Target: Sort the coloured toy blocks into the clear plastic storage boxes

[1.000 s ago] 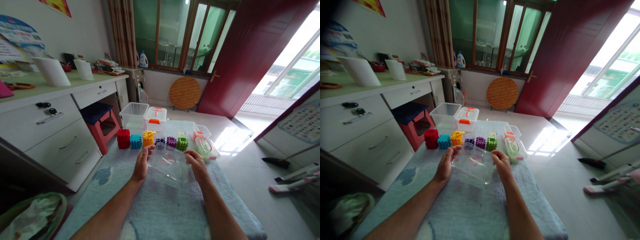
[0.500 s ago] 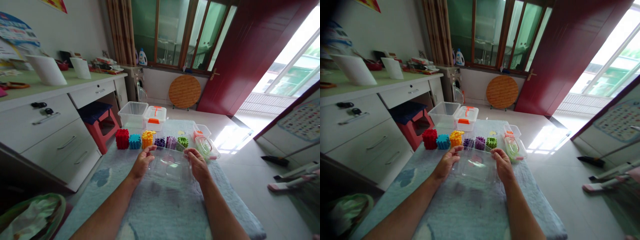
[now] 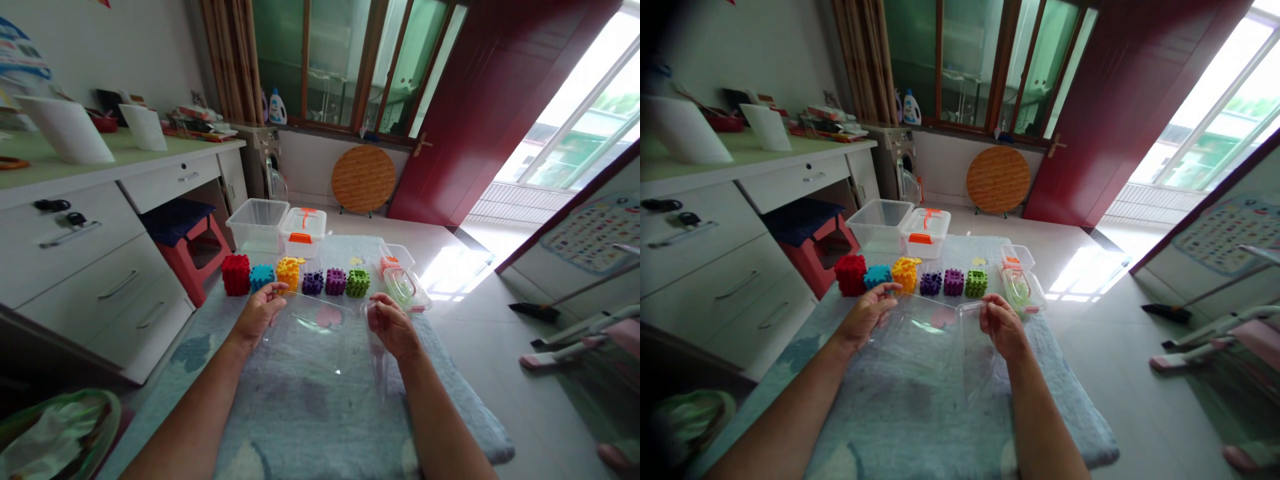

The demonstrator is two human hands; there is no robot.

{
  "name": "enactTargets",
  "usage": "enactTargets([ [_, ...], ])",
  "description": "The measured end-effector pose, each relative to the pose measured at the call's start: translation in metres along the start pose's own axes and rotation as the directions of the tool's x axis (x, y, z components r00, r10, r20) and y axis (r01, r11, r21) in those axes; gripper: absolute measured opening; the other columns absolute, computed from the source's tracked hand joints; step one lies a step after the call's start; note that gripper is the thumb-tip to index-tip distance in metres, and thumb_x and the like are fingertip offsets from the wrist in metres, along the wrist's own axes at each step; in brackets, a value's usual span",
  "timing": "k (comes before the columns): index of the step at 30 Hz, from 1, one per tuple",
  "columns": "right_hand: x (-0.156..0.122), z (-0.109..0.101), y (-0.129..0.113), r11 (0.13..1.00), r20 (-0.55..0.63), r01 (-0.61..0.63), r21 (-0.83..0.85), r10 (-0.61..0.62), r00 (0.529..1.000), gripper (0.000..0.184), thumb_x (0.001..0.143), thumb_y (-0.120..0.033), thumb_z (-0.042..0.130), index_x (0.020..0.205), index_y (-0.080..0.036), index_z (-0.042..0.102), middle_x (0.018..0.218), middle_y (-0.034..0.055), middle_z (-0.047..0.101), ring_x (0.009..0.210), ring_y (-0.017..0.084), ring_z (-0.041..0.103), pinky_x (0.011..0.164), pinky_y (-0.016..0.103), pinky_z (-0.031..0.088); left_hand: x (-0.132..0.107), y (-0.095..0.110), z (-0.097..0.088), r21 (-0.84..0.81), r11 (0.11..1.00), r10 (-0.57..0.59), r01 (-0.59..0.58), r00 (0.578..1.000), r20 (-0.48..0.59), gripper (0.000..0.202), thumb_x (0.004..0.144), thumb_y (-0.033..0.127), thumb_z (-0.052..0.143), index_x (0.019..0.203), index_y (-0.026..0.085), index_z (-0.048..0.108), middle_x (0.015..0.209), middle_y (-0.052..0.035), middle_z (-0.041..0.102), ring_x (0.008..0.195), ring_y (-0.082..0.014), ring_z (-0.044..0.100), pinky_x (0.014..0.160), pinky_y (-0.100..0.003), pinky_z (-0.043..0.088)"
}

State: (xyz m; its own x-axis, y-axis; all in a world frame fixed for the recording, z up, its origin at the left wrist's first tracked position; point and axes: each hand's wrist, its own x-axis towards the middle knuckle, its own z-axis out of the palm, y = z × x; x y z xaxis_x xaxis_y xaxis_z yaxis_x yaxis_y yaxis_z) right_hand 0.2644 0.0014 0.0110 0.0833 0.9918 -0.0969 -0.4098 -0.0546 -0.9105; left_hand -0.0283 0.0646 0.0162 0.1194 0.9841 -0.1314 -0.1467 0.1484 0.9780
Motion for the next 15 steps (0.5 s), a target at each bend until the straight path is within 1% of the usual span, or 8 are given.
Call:
enactTargets([
  [3,-0.002,-0.002,0.000,0.995,0.057,-0.074,-0.064,0.077,0.995,0.023,0.070,-0.034,0.068,0.088,-0.022,0.060,0.058,-0.0052,0.048,0.048,0.009,0.040,0.044,0.021,0.028,0.000,0.000,-0.001,0.034,0.999,-0.022,0.022,1.000,-0.009,0.040,0.060,0.032,0.070,0.096,0.015,0.061,0.053,0.0107,0.044,0.036,-0.0043,0.032,0.037,-0.018,0.026],
  [7,-0.002,-0.004,0.002,0.988,0.065,-0.139,-0.066,0.143,0.988,0.019,0.070,-0.031,0.065,0.084,-0.020,0.061,0.058,-0.0046,0.048,0.047,0.008,0.040,0.043,0.019,0.029,-0.001,-0.001,0.000,0.014,0.999,-0.043,0.043,0.999,-0.011,0.038,0.060,0.034,0.071,0.091,0.014,0.063,0.047,0.0111,0.041,0.036,-0.0041,0.031,0.036,-0.017,0.024],
  [11,-0.002,-0.003,0.000,0.981,0.053,-0.151,-0.123,0.159,0.986,0.019,0.070,-0.032,0.062,0.084,-0.020,0.059,0.057,-0.0055,0.047,0.046,0.007,0.038,0.041,0.018,0.025,0.000,-0.002,-0.001,-0.036,0.997,-0.066,0.065,0.998,-0.007,0.032,0.059,0.034,0.072,0.083,0.015,0.062,0.045,0.0114,0.040,0.036,-0.0035,0.029,0.036,-0.016,0.022],
  [15,-0.006,-0.002,-0.009,0.966,0.021,-0.143,-0.215,0.151,0.988,0.021,0.068,-0.033,0.061,0.083,-0.019,0.057,0.056,-0.0065,0.047,0.044,0.007,0.036,0.041,0.018,0.021,0.002,-0.003,-0.003,-0.064,0.997,-0.055,0.053,0.998,-0.021,0.028,0.059,0.033,0.072,0.079,0.016,0.061,0.042,0.0117,0.039,0.034,-0.0036,0.028,0.036,-0.016,0.022],
])
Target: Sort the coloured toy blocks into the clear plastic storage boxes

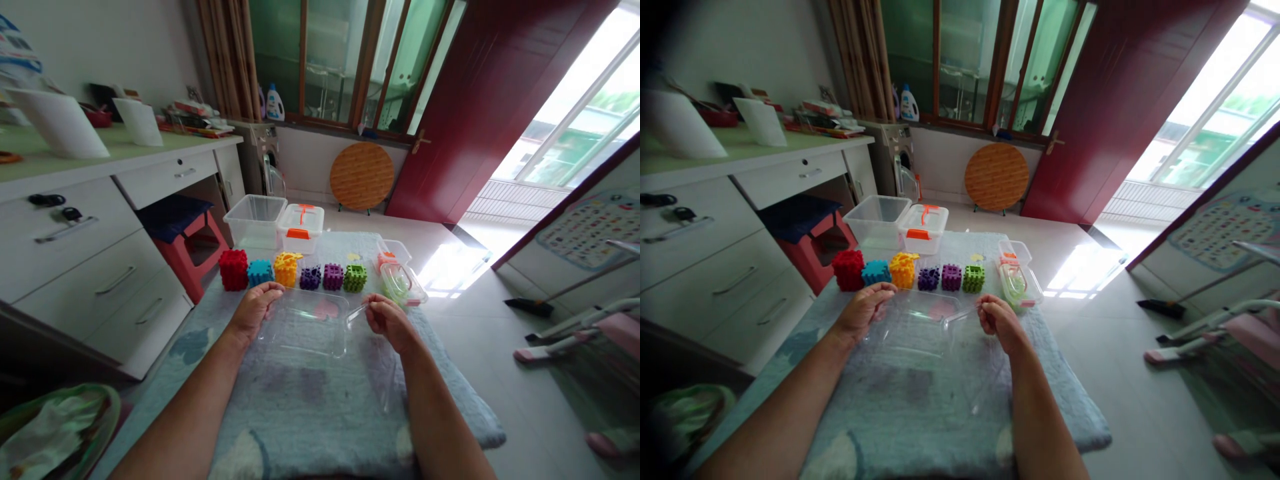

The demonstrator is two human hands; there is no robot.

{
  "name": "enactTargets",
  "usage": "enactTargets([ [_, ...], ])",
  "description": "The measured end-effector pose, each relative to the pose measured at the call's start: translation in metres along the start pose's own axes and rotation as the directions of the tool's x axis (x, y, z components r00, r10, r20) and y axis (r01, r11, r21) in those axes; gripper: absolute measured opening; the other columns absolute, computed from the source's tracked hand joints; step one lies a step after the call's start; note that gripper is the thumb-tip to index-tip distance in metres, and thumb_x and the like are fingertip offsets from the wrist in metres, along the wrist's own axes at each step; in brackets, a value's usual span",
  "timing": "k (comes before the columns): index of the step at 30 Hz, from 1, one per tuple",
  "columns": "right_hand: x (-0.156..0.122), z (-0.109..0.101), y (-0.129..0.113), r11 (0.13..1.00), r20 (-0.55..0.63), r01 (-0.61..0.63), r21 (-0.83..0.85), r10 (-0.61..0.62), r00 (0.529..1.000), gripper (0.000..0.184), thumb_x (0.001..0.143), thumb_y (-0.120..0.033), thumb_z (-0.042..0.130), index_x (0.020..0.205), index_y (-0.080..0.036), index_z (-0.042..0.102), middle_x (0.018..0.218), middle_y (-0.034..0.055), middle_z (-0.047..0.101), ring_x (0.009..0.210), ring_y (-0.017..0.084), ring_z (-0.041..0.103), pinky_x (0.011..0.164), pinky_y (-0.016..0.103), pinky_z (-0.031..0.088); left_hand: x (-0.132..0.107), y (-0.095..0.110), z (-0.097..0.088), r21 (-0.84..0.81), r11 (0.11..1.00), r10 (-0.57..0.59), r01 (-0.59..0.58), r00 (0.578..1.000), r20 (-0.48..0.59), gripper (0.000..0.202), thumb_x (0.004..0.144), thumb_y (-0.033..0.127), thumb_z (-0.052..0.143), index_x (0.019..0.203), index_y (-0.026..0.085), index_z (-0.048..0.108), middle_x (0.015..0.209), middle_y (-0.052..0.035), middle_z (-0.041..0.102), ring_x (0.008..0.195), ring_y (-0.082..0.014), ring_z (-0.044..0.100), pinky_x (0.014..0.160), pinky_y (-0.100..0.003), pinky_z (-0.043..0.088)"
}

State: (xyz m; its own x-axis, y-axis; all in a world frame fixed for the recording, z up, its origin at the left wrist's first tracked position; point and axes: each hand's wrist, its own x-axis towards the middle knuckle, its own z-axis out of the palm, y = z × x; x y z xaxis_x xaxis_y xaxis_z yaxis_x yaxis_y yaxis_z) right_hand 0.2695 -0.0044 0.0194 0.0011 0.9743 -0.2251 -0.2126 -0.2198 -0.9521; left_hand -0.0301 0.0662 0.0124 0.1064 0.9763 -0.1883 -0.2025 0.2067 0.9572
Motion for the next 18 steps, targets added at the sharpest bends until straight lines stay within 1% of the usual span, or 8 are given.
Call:
enactTargets([
  [3,-0.010,-0.005,-0.009,0.995,-0.051,0.020,-0.096,-0.025,0.998,0.023,0.066,-0.030,0.060,0.085,-0.018,0.059,0.057,-0.0060,0.050,0.044,0.007,0.038,0.040,0.019,0.021,0.002,-0.001,-0.002,-0.019,1.000,0.014,-0.015,1.000,-0.019,0.026,0.059,0.032,0.071,0.077,0.017,0.060,0.041,0.0116,0.039,0.034,-0.0040,0.028,0.036,-0.017,0.023],
  [7,-0.029,-0.018,-0.018,0.967,-0.065,0.032,-0.253,-0.050,0.997,0.023,0.066,-0.028,0.058,0.086,-0.019,0.061,0.056,-0.0066,0.050,0.043,0.007,0.037,0.040,0.020,0.021,0.002,-0.002,-0.003,-0.028,0.999,0.022,-0.023,0.999,-0.035,0.024,0.060,0.031,0.071,0.076,0.017,0.061,0.040,0.0115,0.038,0.034,-0.0044,0.029,0.037,-0.017,0.023],
  [9,-0.039,-0.026,-0.020,0.948,-0.098,0.009,-0.320,-0.043,0.994,0.023,0.065,-0.028,0.057,0.086,-0.019,0.062,0.056,-0.0061,0.052,0.044,0.007,0.038,0.041,0.021,0.023,0.002,-0.002,-0.003,-0.023,0.999,0.028,-0.028,0.999,-0.034,0.024,0.060,0.032,0.071,0.077,0.017,0.061,0.040,0.0114,0.038,0.034,-0.0044,0.029,0.037,-0.017,0.023],
  [13,-0.053,-0.043,-0.016,0.902,-0.215,-0.055,-0.429,-0.043,0.976,0.020,0.063,-0.026,0.054,0.081,-0.020,0.060,0.054,-0.0062,0.052,0.045,0.008,0.042,0.042,0.021,0.027,0.003,-0.003,-0.003,-0.013,0.999,0.043,-0.043,0.999,-0.025,0.025,0.060,0.032,0.071,0.077,0.016,0.062,0.041,0.0112,0.038,0.034,-0.0044,0.029,0.038,-0.017,0.023],
  [16,-0.054,-0.058,-0.009,0.881,-0.291,-0.121,-0.458,-0.020,0.957,0.022,0.062,-0.026,0.049,0.081,-0.021,0.059,0.054,-0.0061,0.052,0.044,0.009,0.043,0.043,0.022,0.029,0.003,-0.004,-0.003,-0.020,0.999,0.048,-0.048,0.998,-0.028,0.026,0.060,0.032,0.071,0.078,0.016,0.062,0.041,0.0111,0.039,0.035,-0.0045,0.029,0.037,-0.017,0.023],
  [18,-0.053,-0.068,-0.003,0.845,-0.357,-0.170,-0.507,-0.026,0.934,0.024,0.062,-0.026,0.047,0.082,-0.021,0.059,0.056,-0.0052,0.053,0.044,0.011,0.045,0.044,0.024,0.032,0.004,-0.004,-0.003,-0.023,0.998,0.049,-0.050,0.998,-0.030,0.026,0.060,0.032,0.071,0.078,0.016,0.061,0.041,0.0112,0.039,0.035,-0.0045,0.029,0.037,-0.017,0.022],
])
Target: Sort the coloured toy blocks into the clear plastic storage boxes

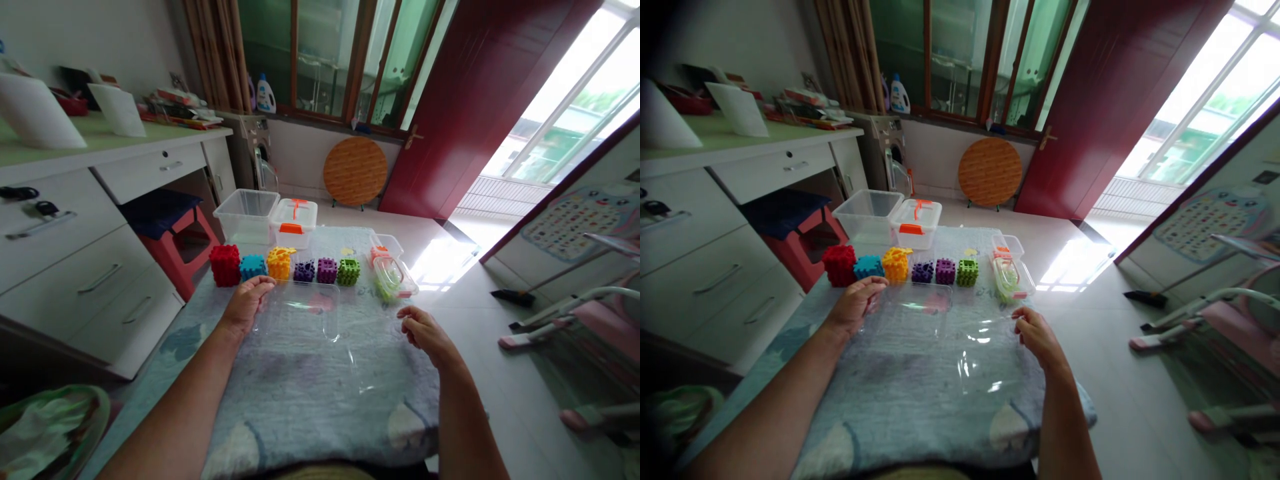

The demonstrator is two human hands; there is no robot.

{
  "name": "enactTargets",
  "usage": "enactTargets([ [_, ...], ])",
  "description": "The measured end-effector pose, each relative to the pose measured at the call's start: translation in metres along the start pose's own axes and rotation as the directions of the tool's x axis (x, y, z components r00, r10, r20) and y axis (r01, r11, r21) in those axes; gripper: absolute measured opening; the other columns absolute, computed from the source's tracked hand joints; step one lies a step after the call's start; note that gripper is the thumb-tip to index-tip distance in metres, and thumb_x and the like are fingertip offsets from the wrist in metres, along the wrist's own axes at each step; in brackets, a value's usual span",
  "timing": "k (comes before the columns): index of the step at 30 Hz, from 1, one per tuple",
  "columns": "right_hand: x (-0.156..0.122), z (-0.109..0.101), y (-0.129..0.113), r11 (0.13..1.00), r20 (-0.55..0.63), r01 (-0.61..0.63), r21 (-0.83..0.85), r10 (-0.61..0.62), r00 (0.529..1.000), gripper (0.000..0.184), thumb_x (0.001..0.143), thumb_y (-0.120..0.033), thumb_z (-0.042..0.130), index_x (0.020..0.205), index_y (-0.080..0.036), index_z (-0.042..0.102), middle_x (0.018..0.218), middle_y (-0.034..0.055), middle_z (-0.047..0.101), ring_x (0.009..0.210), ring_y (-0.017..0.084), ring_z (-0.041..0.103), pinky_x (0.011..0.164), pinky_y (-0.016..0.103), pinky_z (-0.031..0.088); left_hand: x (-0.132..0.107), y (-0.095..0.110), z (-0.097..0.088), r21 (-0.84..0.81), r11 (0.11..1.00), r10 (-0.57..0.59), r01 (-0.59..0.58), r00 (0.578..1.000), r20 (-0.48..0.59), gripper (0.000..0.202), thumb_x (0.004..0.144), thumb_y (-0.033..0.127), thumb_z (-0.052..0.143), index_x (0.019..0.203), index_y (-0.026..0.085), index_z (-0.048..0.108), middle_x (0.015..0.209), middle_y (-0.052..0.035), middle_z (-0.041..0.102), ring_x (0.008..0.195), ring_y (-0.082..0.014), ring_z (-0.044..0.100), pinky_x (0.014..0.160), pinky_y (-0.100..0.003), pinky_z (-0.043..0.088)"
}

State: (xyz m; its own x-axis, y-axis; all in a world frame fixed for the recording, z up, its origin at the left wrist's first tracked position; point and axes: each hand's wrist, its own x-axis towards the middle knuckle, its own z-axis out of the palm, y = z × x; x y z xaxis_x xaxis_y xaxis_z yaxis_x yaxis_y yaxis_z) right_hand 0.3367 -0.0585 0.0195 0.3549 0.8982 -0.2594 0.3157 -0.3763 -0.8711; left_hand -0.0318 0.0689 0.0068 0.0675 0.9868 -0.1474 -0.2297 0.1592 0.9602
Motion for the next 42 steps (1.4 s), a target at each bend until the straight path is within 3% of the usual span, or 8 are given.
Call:
enactTargets([
  [3,0.005,-0.004,0.013,0.974,-0.183,0.038,-0.223,-0.080,0.980,0.020,0.064,-0.026,0.048,0.080,-0.022,0.060,0.062,-0.0015,0.056,0.052,0.015,0.053,0.052,0.029,0.040,0.000,0.000,0.001,0.001,1.000,-0.006,0.006,1.000,0.006,0.026,0.061,0.033,0.071,0.078,0.016,0.061,0.041,0.0112,0.039,0.035,-0.0044,0.029,0.038,-0.017,0.023],
  [7,-0.006,-0.006,0.007,0.833,-0.336,0.182,-0.523,-0.398,0.853,0.017,0.068,-0.025,0.054,0.081,-0.022,0.065,0.082,0.0075,0.064,0.075,0.022,0.060,0.072,0.035,0.046,-0.001,-0.002,0.003,0.008,1.000,-0.023,0.023,1.000,0.014,0.029,0.060,0.035,0.072,0.078,0.016,0.061,0.042,0.0110,0.040,0.035,-0.0043,0.030,0.038,-0.016,0.023],
  [12,-0.014,0.012,-0.050,0.711,-0.079,0.487,-0.506,-0.601,0.795,0.019,0.080,-0.028,0.055,0.096,-0.025,0.065,0.093,0.0069,0.067,0.087,0.024,0.061,0.081,0.038,0.046,-0.003,-0.008,0.009,-0.003,0.997,-0.077,0.077,0.996,0.040,0.030,0.060,0.035,0.073,0.079,0.017,0.061,0.044,0.0111,0.040,0.036,-0.0041,0.030,0.037,-0.016,0.022],
  [16,0.027,0.040,-0.094,0.514,0.156,0.630,-0.582,-0.690,0.707,0.034,0.079,-0.024,0.060,0.113,-0.022,0.062,0.114,0.0093,0.065,0.110,0.027,0.055,0.097,0.041,0.040,-0.006,-0.012,0.014,-0.004,0.994,-0.112,0.112,0.990,0.089,0.033,0.059,0.036,0.075,0.082,0.016,0.061,0.045,0.0108,0.041,0.037,-0.0042,0.032,0.037,-0.015,0.023],
  [21,0.096,0.066,-0.115,0.351,0.358,0.554,-0.755,-0.488,0.796,0.073,0.066,-0.026,0.075,0.134,-0.018,0.051,0.137,0.0162,0.053,0.125,0.034,0.045,0.101,0.046,0.035,-0.009,-0.012,0.016,0.014,0.989,-0.150,0.149,0.976,0.158,0.034,0.062,0.037,0.075,0.086,0.016,0.061,0.049,0.0107,0.041,0.039,-0.0039,0.033,0.038,-0.014,0.026],
  [25,0.122,0.072,-0.119,0.304,0.427,0.557,-0.773,-0.401,0.811,0.062,0.061,-0.026,0.080,0.120,-0.017,0.062,0.120,0.0154,0.063,0.113,0.034,0.053,0.094,0.042,0.040,-0.008,-0.011,0.014,0.051,0.989,-0.149,0.142,0.972,0.179,0.031,0.065,0.037,0.074,0.083,0.016,0.059,0.051,0.0099,0.042,0.041,-0.0045,0.035,0.040,-0.015,0.029],
  [29,0.128,0.073,-0.121,0.272,0.455,0.561,-0.782,-0.366,0.812,0.046,0.065,-0.027,0.077,0.110,-0.021,0.066,0.108,0.0104,0.067,0.101,0.029,0.058,0.087,0.037,0.041,-0.007,-0.011,0.013,0.067,0.986,-0.164,0.154,0.970,0.179,0.030,0.065,0.038,0.074,0.079,0.017,0.056,0.051,0.0096,0.043,0.041,-0.0047,0.036,0.040,-0.015,0.030],
  [42,0.125,0.066,-0.122,0.277,0.435,0.549,-0.789,-0.380,0.817,0.049,0.068,-0.030,0.071,0.114,-0.015,0.061,0.112,0.0136,0.063,0.101,0.027,0.055,0.087,0.035,0.040,-0.006,-0.014,0.013,0.081,0.988,-0.145,0.131,0.969,0.201,0.030,0.067,0.037,0.071,0.081,0.016,0.055,0.052,0.0093,0.043,0.043,-0.0047,0.034,0.041,-0.016,0.026],
])
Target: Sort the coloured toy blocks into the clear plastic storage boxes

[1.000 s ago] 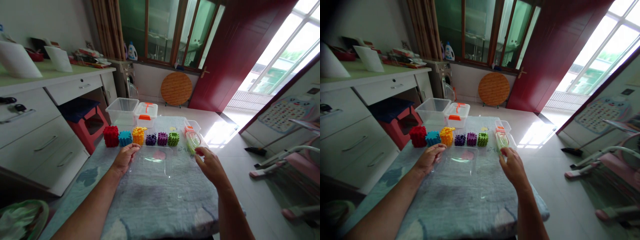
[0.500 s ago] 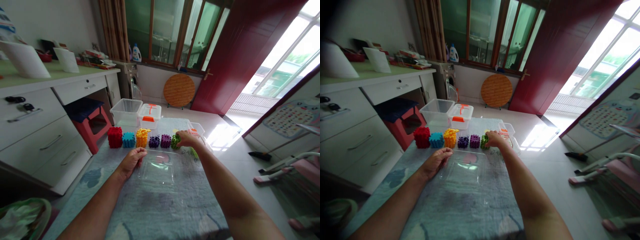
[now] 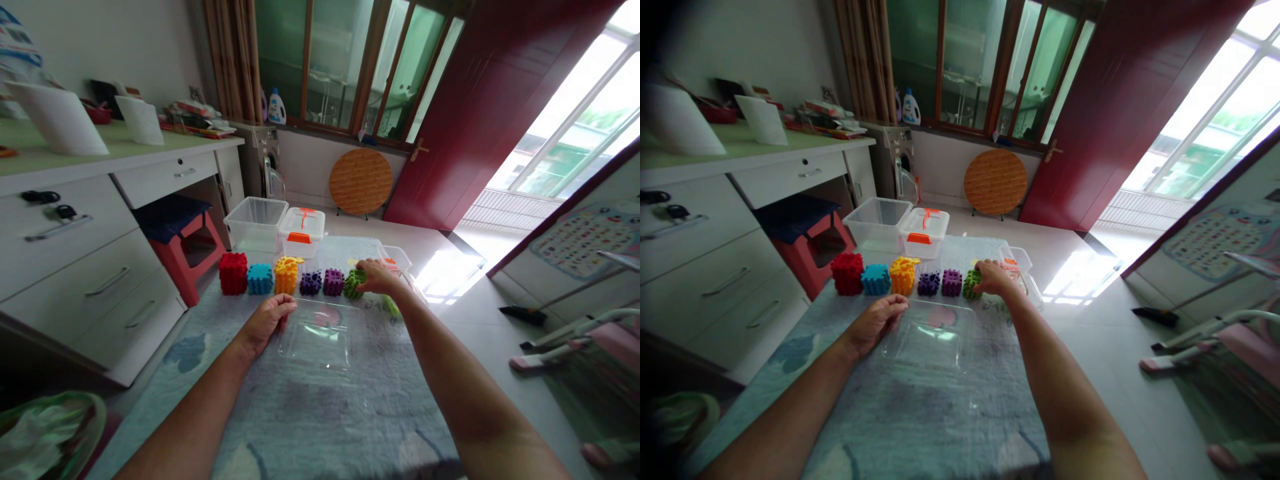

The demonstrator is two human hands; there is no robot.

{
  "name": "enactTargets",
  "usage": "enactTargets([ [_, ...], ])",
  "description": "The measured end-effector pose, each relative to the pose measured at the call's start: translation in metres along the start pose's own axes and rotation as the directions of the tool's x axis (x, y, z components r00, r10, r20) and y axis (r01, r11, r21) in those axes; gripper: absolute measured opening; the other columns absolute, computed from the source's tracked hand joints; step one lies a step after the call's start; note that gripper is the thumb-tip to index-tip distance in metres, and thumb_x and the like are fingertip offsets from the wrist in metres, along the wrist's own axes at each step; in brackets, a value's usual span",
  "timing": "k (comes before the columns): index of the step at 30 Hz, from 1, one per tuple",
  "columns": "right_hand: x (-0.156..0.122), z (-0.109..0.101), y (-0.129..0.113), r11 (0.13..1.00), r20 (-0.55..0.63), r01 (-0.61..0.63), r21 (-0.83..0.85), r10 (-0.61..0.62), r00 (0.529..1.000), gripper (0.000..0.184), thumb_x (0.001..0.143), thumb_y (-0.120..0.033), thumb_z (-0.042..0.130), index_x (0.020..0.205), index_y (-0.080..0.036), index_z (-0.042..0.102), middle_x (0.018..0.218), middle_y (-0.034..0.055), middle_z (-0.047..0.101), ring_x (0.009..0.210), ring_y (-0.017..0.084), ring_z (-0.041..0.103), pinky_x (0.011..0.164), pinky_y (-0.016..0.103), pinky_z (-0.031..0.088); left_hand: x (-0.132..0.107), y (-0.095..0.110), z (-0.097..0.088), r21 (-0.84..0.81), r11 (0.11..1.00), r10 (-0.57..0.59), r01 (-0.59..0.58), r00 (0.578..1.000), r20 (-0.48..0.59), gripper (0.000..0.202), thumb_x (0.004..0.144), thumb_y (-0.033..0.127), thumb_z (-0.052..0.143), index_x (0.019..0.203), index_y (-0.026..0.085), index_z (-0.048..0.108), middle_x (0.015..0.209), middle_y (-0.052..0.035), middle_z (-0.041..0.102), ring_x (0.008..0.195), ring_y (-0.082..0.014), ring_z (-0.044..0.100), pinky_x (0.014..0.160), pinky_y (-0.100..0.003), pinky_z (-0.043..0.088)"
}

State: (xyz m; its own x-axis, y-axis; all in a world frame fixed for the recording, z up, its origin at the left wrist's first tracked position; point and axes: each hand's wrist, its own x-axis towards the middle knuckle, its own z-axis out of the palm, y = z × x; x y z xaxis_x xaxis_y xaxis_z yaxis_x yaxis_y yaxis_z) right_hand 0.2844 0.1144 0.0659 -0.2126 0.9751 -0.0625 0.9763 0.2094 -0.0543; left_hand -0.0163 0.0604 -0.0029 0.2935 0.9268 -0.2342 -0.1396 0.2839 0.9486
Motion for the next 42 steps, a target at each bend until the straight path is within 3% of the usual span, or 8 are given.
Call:
enactTargets([
  [6,-0.019,-0.028,-0.011,0.996,-0.099,0.043,0.081,-0.035,0.994,0.047,0.071,-0.032,0.068,0.114,-0.015,0.058,0.111,0.0126,0.061,0.103,0.026,0.054,0.089,0.034,0.041,0.002,-0.002,-0.001,0.007,1.000,0.003,-0.003,1.000,0.010,0.029,0.068,0.038,0.071,0.081,0.016,0.055,0.052,0.0088,0.043,0.043,-0.0051,0.034,0.041,-0.016,0.026],
  [9,-0.044,-0.045,-0.037,0.966,-0.165,0.167,0.198,-0.135,0.977,0.045,0.070,-0.031,0.069,0.111,-0.015,0.057,0.109,0.0104,0.060,0.100,0.022,0.055,0.089,0.031,0.042,0.002,-0.003,-0.002,0.011,1.000,0.012,-0.013,1.000,0.010,0.029,0.068,0.037,0.071,0.081,0.017,0.056,0.052,0.0087,0.043,0.043,-0.0053,0.034,0.041,-0.017,0.027],
  [11,-0.064,-0.050,-0.059,0.938,-0.130,0.248,0.240,-0.222,0.966,0.044,0.071,-0.031,0.069,0.111,-0.017,0.057,0.108,0.0081,0.061,0.097,0.020,0.056,0.087,0.029,0.044,0.002,-0.003,-0.002,0.009,1.000,0.024,-0.024,1.000,0.012,0.028,0.068,0.037,0.071,0.081,0.017,0.056,0.053,0.0085,0.043,0.043,-0.0055,0.035,0.041,-0.017,0.028],
  [15,-0.093,-0.034,-0.096,0.916,0.021,0.337,0.216,-0.350,0.937,0.043,0.070,-0.031,0.069,0.109,-0.017,0.059,0.106,0.0075,0.063,0.096,0.019,0.059,0.086,0.029,0.046,0.002,-0.004,-0.003,0.004,0.999,0.035,-0.035,0.999,0.016,0.026,0.069,0.035,0.070,0.081,0.017,0.057,0.052,0.0082,0.044,0.042,-0.0057,0.036,0.040,-0.017,0.028],
  [19,-0.100,-0.009,-0.113,0.956,0.155,0.289,0.050,-0.293,0.943,0.037,0.070,-0.033,0.067,0.102,-0.015,0.063,0.102,0.0095,0.065,0.086,0.020,0.062,0.074,0.031,0.049,0.003,-0.005,-0.004,-0.001,0.999,0.037,-0.037,0.999,0.026,0.024,0.069,0.033,0.070,0.080,0.017,0.057,0.051,0.0082,0.044,0.042,-0.0059,0.036,0.040,-0.017,0.029],
  [27,-0.093,0.010,-0.121,0.947,0.229,0.289,-0.139,-0.253,0.940,0.035,0.074,-0.032,0.066,0.103,-0.013,0.067,0.103,0.0135,0.069,0.085,0.024,0.068,0.069,0.032,0.052,0.002,-0.003,-0.003,0.002,0.999,0.040,-0.040,0.998,0.038,0.023,0.068,0.032,0.070,0.078,0.017,0.057,0.052,0.0083,0.046,0.041,-0.0055,0.037,0.040,-0.017,0.030],
  [36,-0.090,0.010,-0.120,0.939,0.268,0.331,-0.089,-0.297,0.916,0.046,0.073,-0.037,0.073,0.112,-0.014,0.063,0.105,0.0118,0.071,0.093,0.025,0.068,0.074,0.031,0.053,0.002,-0.003,-0.002,0.002,0.999,0.046,-0.046,0.998,0.039,0.024,0.067,0.033,0.071,0.078,0.017,0.057,0.052,0.0082,0.046,0.042,-0.0055,0.038,0.040,-0.017,0.030],
  [42,-0.088,0.014,-0.121,0.936,0.266,0.338,-0.103,-0.301,0.916,0.038,0.073,-0.034,0.072,0.105,-0.015,0.066,0.104,0.0130,0.071,0.092,0.025,0.068,0.070,0.031,0.053,0.000,-0.002,-0.001,-0.009,0.999,0.036,-0.035,0.999,0.034,0.025,0.066,0.033,0.072,0.077,0.017,0.057,0.052,0.0085,0.045,0.041,-0.0054,0.037,0.040,-0.017,0.030],
])
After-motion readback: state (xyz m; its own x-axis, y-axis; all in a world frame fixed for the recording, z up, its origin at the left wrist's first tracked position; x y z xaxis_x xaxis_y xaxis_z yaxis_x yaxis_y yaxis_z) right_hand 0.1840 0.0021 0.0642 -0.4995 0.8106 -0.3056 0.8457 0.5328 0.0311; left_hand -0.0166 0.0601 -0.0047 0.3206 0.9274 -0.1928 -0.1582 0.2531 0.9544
